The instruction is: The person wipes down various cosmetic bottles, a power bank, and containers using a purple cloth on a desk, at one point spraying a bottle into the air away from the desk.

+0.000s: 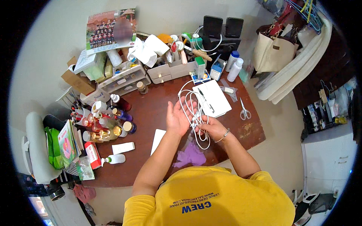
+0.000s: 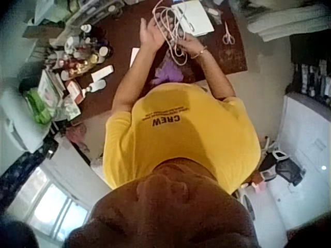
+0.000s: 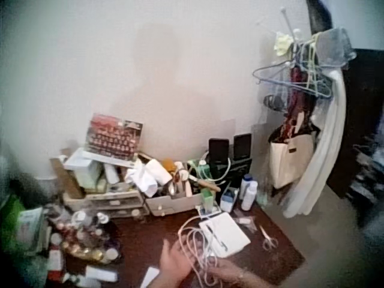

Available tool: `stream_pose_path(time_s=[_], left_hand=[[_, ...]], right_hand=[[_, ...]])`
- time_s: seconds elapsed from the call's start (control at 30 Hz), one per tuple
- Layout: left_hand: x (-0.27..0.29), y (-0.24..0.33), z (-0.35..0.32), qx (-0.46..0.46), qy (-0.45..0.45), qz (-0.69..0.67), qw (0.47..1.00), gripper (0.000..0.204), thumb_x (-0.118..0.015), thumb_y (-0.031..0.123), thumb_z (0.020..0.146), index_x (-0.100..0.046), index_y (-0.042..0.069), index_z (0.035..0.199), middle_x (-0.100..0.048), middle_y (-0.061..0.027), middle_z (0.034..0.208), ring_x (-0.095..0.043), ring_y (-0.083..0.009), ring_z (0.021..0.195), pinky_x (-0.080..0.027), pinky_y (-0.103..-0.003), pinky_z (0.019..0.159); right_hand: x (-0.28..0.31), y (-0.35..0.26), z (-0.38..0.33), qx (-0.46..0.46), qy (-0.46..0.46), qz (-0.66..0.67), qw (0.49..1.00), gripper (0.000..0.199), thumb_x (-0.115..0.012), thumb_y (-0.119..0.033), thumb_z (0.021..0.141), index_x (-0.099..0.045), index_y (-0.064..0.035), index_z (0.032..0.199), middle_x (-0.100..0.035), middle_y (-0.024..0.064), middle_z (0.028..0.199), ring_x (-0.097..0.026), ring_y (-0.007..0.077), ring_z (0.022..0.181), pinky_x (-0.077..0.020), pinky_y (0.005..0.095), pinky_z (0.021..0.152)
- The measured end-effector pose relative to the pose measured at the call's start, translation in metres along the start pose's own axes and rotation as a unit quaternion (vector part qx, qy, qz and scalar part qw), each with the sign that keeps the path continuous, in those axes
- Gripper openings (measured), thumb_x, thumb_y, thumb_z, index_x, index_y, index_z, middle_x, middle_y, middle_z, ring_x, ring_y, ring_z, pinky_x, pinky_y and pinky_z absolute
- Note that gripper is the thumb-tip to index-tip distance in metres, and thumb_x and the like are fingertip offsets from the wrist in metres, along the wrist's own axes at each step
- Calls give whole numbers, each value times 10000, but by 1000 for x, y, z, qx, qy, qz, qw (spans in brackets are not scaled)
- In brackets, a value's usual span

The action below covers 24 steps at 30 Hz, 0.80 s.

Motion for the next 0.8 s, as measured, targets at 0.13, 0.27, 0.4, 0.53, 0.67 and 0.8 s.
stream_pose_path(time_s=[0.13, 0.27, 0.4, 0.53, 0.67, 0.8], left_hand=[[13, 8, -27, 4, 2, 44, 999, 530, -291, 462, 987, -447, 33, 1256, -561, -191, 1187, -537, -328, 1140, -440, -451, 950], [47, 24, -57, 0, 38, 55, 998, 444, -388, 373, 984, -463, 5, 1220, -584, -192, 1143, -576, -312, 1090, -501, -421, 879], [98, 27, -83, 28, 82, 94, 992, 453, -469, 401, 953, -477, -5, 1156, -597, -190, 1037, -636, -300, 919, -547, -396, 760], [144, 24, -129, 68, 169, 132, 974, 529, -401, 533, 942, -552, 39, 1059, -616, -147, 939, -643, -292, 848, -521, -406, 662], [144, 24, -169, 71, 11, 70, 995, 587, -363, 533, 954, -459, 26, 1232, -590, -144, 1132, -618, -263, 987, -497, -391, 747], [132, 43, -200, -40, 74, 44, 995, 492, -345, 451, 987, -519, 49, 1212, -619, -107, 1092, -579, -248, 1031, -452, -414, 861]], right_hand=[[-26, 0, -27, -10, -27, 31, 999, 144, -557, -131, 895, -565, -41, 1007, -637, 32, 787, -570, 84, 634, -455, 196, 577], [-58, 9, -50, -52, -72, -80, 993, 103, -538, -111, 861, -572, -60, 944, -635, 24, 771, -573, 82, 666, -444, 203, 586], [-85, 21, -70, 20, -104, -337, 935, 159, -492, -87, 809, -578, -30, 930, -641, 111, 801, -594, 202, 714, -470, 308, 660], [-129, -1, -107, 62, -128, -465, 874, 234, -469, -77, 792, -556, -19, 1001, -589, 197, 845, -567, 288, 752, -471, 370, 732], [-149, -1, -143, 53, -150, -477, 864, 194, -490, -79, 794, -553, -27, 971, -555, 101, 761, -508, 181, 704, -460, 317, 686], [-150, 24, -169, 26, -148, -540, 828, 251, -450, -72, 782, -548, -25, 1008, -603, 237, 895, -595, 359, 795, -476, 405, 746]])
Point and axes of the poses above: each hand's wrist, its own z-axis towards the middle knuckle, its own x-axis out of the back of the hand, y = z × x, the point moved 5 cm from there along z, towards the middle knuckle
